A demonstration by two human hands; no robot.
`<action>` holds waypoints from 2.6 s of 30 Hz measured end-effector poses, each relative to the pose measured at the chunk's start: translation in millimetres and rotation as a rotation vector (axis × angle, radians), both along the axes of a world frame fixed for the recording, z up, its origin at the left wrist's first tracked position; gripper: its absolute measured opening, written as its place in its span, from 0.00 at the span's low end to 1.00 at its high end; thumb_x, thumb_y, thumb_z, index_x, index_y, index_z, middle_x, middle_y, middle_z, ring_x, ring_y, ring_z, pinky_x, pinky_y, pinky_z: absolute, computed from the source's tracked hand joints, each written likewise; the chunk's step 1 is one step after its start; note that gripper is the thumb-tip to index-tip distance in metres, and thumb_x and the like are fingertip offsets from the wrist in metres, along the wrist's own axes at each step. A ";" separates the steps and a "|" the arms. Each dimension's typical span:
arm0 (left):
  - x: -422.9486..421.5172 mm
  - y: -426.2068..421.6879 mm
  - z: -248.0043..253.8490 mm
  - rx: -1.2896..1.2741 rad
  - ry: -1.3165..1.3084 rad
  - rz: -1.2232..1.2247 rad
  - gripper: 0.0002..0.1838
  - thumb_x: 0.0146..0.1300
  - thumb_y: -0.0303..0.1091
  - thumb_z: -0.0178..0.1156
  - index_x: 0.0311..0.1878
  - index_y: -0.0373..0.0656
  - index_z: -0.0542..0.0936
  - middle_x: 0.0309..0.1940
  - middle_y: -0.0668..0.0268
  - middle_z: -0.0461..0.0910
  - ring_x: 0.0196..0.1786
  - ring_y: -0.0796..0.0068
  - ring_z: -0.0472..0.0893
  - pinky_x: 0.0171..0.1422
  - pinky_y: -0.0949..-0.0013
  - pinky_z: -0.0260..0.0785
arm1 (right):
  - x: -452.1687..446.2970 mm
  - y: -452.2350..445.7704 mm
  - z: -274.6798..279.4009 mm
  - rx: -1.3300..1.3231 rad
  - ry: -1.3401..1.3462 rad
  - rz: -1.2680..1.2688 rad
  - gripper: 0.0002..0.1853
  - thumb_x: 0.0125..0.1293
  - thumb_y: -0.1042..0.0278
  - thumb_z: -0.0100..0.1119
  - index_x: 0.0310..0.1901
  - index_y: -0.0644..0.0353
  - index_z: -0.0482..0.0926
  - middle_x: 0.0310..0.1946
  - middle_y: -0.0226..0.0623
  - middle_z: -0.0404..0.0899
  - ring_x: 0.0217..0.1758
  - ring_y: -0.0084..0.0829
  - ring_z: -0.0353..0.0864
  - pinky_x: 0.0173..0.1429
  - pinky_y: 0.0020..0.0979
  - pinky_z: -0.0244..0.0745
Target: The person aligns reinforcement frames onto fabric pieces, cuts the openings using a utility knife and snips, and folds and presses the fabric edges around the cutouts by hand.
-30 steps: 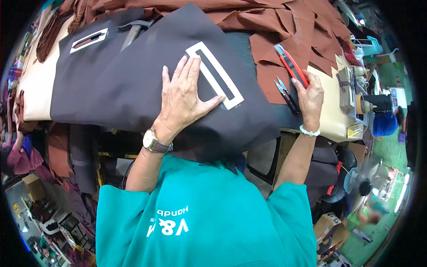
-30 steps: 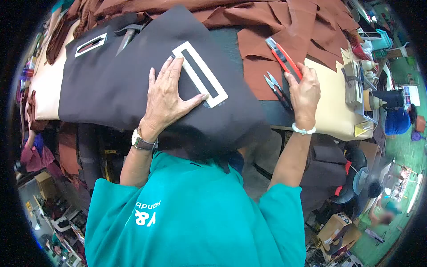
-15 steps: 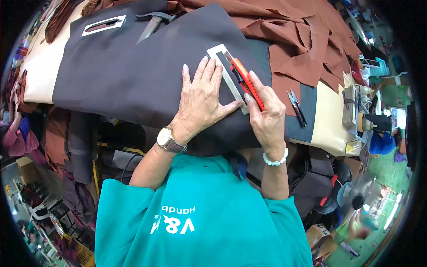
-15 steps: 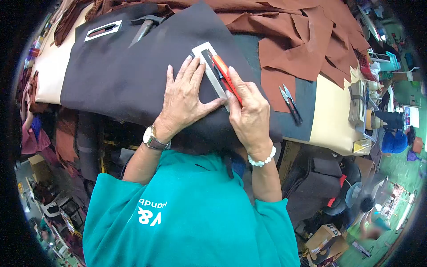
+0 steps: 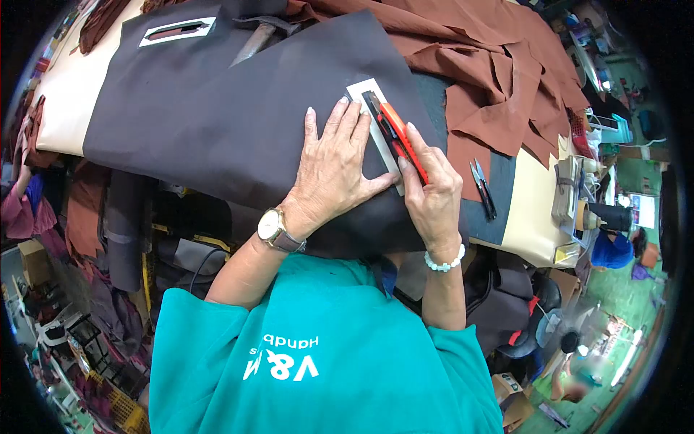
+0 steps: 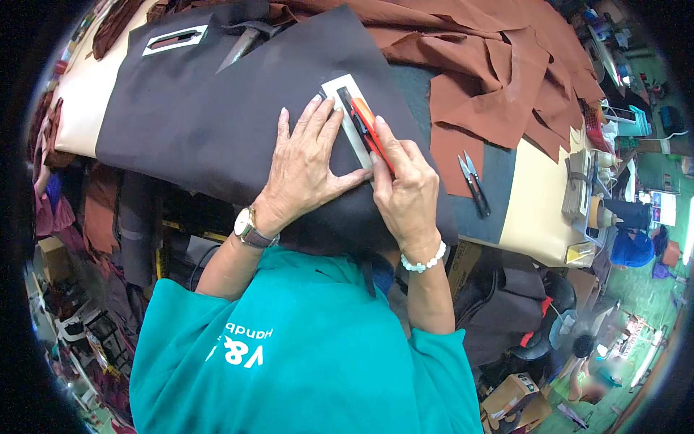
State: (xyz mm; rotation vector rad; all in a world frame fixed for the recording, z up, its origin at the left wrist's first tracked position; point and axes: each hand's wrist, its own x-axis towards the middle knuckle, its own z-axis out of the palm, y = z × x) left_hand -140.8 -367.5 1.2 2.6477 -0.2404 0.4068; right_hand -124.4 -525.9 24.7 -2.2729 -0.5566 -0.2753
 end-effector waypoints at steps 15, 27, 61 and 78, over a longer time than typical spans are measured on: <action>-1.2 -0.1 0.8 -0.011 -0.002 -0.015 0.50 0.43 0.62 0.65 0.61 0.29 0.65 0.63 0.48 0.62 0.69 0.55 0.58 0.68 0.37 0.45 | 11.6 15.9 54.4 -0.506 0.015 -0.003 0.18 0.59 0.70 0.55 0.53 0.54 0.75 0.31 0.48 0.76 0.31 0.48 0.79 0.35 0.44 0.74; 0.6 -2.2 -0.2 -0.015 -0.003 -0.006 0.53 0.41 0.67 0.65 0.61 0.31 0.65 0.64 0.51 0.61 0.69 0.56 0.57 0.67 0.35 0.44 | 34.6 27.4 76.6 -0.761 -0.240 0.114 0.09 0.57 0.70 0.55 0.39 0.58 0.79 0.30 0.44 0.79 0.34 0.40 0.82 0.37 0.36 0.77; -1.0 3.7 8.8 -0.191 -0.072 -0.011 0.52 0.46 0.56 0.68 0.66 0.32 0.56 0.67 0.46 0.54 0.70 0.52 0.55 0.71 0.45 0.44 | -44.4 -73.6 64.9 -0.195 0.203 0.061 0.20 0.59 0.68 0.60 0.55 0.57 0.75 0.25 0.42 0.78 0.22 0.34 0.79 0.26 0.32 0.73; 11.3 106.3 -14.4 0.389 -0.042 0.457 0.33 0.63 0.47 0.53 0.65 0.34 0.62 0.65 0.52 0.62 0.68 0.55 0.60 0.68 0.49 0.53 | 53.8 -142.1 -7.1 -0.409 -0.339 -0.696 0.15 0.60 0.62 0.58 0.45 0.60 0.79 0.36 0.41 0.74 0.43 0.41 0.73 0.49 0.38 0.68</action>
